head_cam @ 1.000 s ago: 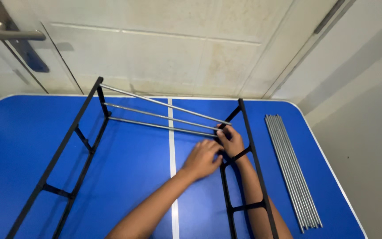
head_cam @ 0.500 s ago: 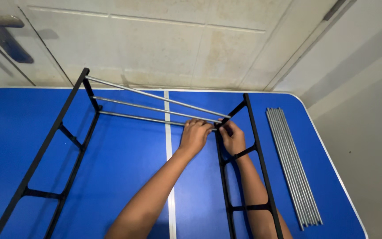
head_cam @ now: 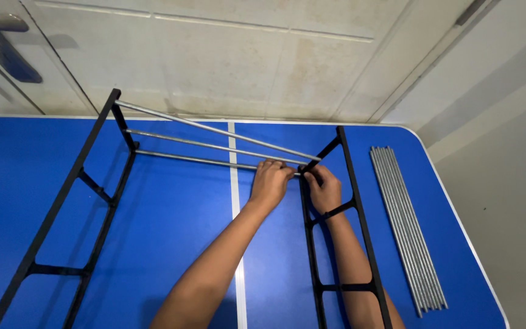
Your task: The person assembles a metal rack by inserting multiple silver rods into slots on two black ladder-like frames. They place the rods one by one, aligning them horizontally between the frames on a blue table.
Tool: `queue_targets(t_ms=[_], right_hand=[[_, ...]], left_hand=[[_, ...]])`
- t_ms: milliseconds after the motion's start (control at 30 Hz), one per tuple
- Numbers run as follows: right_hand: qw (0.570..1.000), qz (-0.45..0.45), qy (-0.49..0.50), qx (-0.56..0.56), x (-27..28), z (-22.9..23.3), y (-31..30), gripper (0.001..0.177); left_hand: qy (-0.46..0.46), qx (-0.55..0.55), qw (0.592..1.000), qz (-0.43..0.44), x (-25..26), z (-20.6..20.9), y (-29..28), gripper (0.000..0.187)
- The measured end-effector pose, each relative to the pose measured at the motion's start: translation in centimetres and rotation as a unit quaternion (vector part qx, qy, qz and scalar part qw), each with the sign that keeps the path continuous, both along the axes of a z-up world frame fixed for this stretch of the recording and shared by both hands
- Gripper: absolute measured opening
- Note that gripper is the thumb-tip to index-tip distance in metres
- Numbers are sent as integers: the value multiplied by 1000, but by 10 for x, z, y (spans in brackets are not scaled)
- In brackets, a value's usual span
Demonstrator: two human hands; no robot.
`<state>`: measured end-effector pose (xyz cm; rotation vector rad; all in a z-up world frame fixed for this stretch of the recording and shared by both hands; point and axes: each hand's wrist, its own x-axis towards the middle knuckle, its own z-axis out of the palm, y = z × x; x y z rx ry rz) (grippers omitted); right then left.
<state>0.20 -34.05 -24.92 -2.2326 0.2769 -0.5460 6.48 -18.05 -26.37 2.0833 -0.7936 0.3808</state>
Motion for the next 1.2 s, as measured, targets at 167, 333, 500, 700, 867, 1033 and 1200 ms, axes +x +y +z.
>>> queue_targets(t_ms=[167,333,500,700,867,1033,1200], right_hand=[[1000,12,-20,20,0,1,1,17],[998,29,-33,50,1,0,3,19],[998,32,-33,52,0,3,6,20],[999,22,-33,10,0,6,10,20],[999,16,-35,14,4,6,15,19],[999,12,-28,13,4,4,15,19],[998,30,-40,24,5,2,14,18]], left_hand=[[21,11,1000,-6,2,5,1,21],[55,3,998,6,0,10,3,39],[65,-14,998,-5,1,14,5,43],[106,-18,994,-9,4,14,5,55],[111,-49,993,-10,5,21,7,67],[163,-49,985,-28,6,27,10,74],[150,-60,987,-19,8,25,8,68]])
